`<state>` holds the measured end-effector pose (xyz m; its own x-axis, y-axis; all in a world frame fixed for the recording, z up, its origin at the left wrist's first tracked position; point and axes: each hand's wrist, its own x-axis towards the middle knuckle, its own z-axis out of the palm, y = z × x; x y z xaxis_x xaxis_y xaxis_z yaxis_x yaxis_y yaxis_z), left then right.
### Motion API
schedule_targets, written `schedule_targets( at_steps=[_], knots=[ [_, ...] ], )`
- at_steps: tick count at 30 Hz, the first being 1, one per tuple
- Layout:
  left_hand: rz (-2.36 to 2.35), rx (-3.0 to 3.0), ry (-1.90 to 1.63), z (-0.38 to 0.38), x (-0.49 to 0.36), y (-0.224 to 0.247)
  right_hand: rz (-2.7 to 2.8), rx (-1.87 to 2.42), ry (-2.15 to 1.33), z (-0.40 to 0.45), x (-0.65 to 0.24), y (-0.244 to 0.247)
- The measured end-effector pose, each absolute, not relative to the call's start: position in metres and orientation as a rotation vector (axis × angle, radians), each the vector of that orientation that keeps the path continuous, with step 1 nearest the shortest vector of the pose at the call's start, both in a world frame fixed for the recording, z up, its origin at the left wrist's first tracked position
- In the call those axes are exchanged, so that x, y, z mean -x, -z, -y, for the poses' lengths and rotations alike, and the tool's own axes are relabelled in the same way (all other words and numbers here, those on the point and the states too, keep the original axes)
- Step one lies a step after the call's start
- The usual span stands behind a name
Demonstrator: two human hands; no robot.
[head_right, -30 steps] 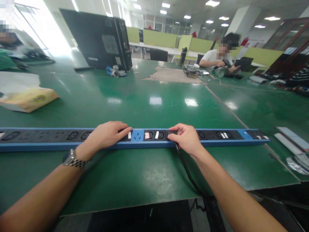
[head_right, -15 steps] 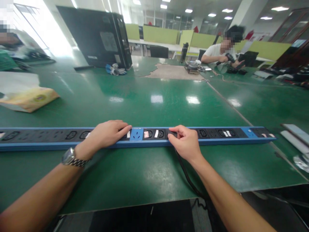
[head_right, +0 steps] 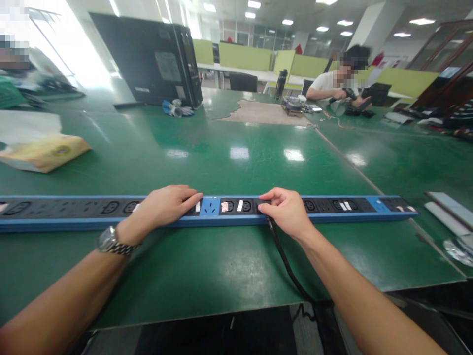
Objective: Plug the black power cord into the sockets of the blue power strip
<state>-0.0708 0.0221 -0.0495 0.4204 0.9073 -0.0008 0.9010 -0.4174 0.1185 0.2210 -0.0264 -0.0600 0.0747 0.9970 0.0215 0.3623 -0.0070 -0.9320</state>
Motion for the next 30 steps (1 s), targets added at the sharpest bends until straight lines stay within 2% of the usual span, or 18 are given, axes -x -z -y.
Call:
schedule_targets(
  at_steps=[4,11,14,18,26,30],
  knots=[
    [-1.625,-2.573,-0.11,-0.022,0.072,0.049,1.518,1.574,-0.851,0.031,-0.221,0.057],
    [-1.624,-2.599,-0.123,-0.019,0.072,0.048,1.969,1.99,-0.323,0.036,-0.224,0.039],
    [-1.644,-2.607,-0.12,-0.019,0.072,0.049,2.025,2.035,-0.577,0.032,-0.225,0.035],
    [-1.657,-2.621,-0.128,-0.019,0.072,0.05,1.798,1.906,-0.959,0.031,-0.227,0.038],
    [-1.627,-2.64,-0.173,-0.02,0.072,0.052,1.681,1.738,-1.009,0.03,-0.229,0.041],
    [-1.652,-2.612,-0.192,-0.019,0.072,0.052,1.478,1.466,-1.016,0.036,-0.219,0.03]
  ],
)
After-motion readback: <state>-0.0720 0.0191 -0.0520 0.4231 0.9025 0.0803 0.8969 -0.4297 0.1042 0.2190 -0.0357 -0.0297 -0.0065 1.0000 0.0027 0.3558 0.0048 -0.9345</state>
